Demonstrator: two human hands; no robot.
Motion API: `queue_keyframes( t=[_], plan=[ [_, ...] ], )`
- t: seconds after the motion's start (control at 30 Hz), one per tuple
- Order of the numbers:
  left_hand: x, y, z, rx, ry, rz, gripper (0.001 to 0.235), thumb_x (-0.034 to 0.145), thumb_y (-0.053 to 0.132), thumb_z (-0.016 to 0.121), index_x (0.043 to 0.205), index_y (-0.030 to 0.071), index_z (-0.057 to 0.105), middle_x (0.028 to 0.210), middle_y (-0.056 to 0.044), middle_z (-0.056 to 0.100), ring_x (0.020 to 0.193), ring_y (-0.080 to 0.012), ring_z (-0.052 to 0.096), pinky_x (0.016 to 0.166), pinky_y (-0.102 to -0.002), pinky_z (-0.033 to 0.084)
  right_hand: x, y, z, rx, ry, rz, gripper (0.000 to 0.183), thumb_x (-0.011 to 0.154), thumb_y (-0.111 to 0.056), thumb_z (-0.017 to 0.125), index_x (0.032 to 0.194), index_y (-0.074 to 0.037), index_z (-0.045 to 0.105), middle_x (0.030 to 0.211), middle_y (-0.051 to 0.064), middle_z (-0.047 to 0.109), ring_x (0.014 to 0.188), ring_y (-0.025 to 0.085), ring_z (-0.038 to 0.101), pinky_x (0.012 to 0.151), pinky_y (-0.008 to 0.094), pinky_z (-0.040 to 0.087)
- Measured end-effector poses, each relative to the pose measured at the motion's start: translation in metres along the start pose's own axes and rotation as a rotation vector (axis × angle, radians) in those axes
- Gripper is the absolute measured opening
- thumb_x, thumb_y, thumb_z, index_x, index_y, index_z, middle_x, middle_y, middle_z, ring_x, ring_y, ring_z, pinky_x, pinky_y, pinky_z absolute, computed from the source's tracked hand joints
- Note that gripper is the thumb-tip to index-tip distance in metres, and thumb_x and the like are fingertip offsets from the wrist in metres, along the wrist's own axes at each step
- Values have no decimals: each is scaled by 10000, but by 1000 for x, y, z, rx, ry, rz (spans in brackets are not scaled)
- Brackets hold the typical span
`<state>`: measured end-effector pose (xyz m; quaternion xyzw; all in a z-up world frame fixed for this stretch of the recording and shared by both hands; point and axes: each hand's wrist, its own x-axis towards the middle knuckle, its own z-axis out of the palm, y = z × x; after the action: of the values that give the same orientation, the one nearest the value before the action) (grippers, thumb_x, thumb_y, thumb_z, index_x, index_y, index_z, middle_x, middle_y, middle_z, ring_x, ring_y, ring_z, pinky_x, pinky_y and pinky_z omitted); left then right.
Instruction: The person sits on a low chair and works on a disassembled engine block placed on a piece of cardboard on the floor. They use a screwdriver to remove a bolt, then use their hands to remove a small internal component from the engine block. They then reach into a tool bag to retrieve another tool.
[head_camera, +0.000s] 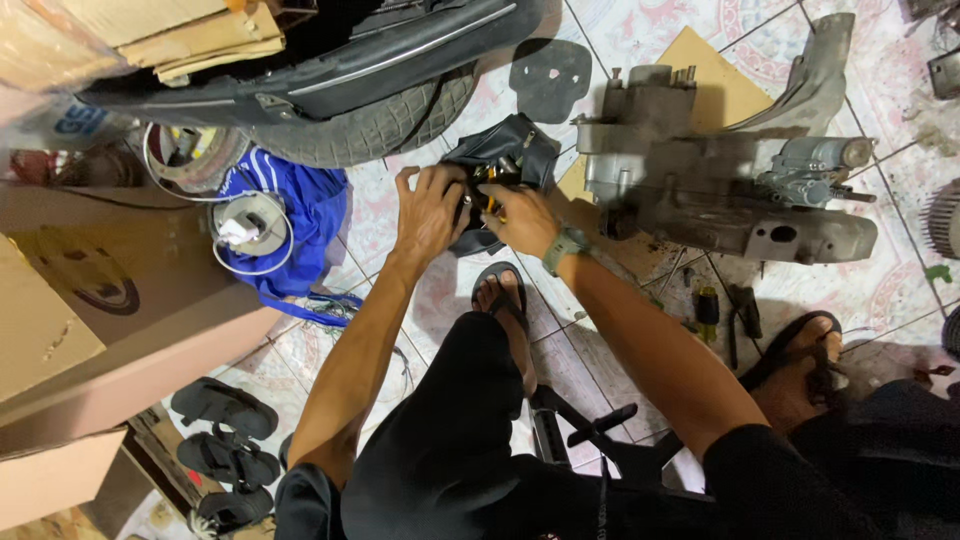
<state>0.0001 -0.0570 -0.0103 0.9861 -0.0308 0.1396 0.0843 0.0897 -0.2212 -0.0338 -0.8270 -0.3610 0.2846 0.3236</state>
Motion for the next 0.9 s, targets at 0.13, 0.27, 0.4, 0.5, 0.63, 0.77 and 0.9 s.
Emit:
queue_keyframes(
  t=[0.13, 0.27, 0.4, 0.5, 0.63, 0.77, 0.9],
  plan=[
    [-14, -3, 17, -34, 4, 15, 140, 749, 223, 651, 843, 129, 607, 897, -25, 593, 924, -210, 548, 908, -494, 287, 17, -6, 19, 39, -3, 1, 385, 805, -236, 648, 1132, -36, 610, 882, 166, 698, 843, 354, 672, 766, 460, 498],
    [-5, 1, -6, -81, 34, -24, 112, 823, 212, 635, 924, 164, 648, 907, 16, 599, 925, -194, 531, 867, -456, 292, 28, -3, 34, -19, 80, -43, 190, 824, -233, 622, 965, -115, 670, 784, 107, 699, 757, 325, 682, 658, 432, 532],
    [6, -7, -17, -16, -128, -120, 196, 750, 257, 722, 923, 187, 661, 1112, -82, 530, 1058, -320, 459, 863, -498, 289, 30, 2, 40, 35, 64, 94, 203, 854, -244, 584, 967, -100, 671, 784, 150, 692, 803, 346, 682, 656, 465, 538],
    [-1, -23, 6, 88, -243, -207, 272, 714, 131, 740, 972, 182, 668, 1257, -98, 438, 1128, -329, 397, 873, -474, 301, 44, 19, 56, 196, 105, 227, 257, 866, -269, 595, 888, -20, 658, 784, 222, 668, 826, 410, 655, 650, 492, 527],
    [-9, -30, 31, 65, -307, -253, 483, 571, 100, 774, 1018, 165, 604, 1077, -93, 509, 986, -294, 492, 832, -431, 339, 47, 19, 53, 383, 118, 436, 330, 899, -322, 546, 839, -24, 675, 805, 212, 678, 864, 379, 658, 677, 462, 518],
    [1, -20, 3, -147, -200, -339, 164, 746, 170, 649, 902, 209, 613, 1044, -37, 572, 968, -270, 544, 828, -436, 383, 19, -47, -5, 516, 50, 493, 395, 947, -318, 456, 1015, 42, 604, 1008, 301, 629, 1065, 426, 577, 875, 528, 469],
    [19, -10, -27, -432, -124, -421, 174, 821, 198, 618, 992, 229, 624, 962, -25, 618, 918, -283, 604, 781, -417, 455, -15, -100, -63, 548, 5, 523, 461, 951, -376, 414, 1103, 29, 573, 1100, 276, 617, 1139, 403, 545, 964, 498, 435]
  ],
)
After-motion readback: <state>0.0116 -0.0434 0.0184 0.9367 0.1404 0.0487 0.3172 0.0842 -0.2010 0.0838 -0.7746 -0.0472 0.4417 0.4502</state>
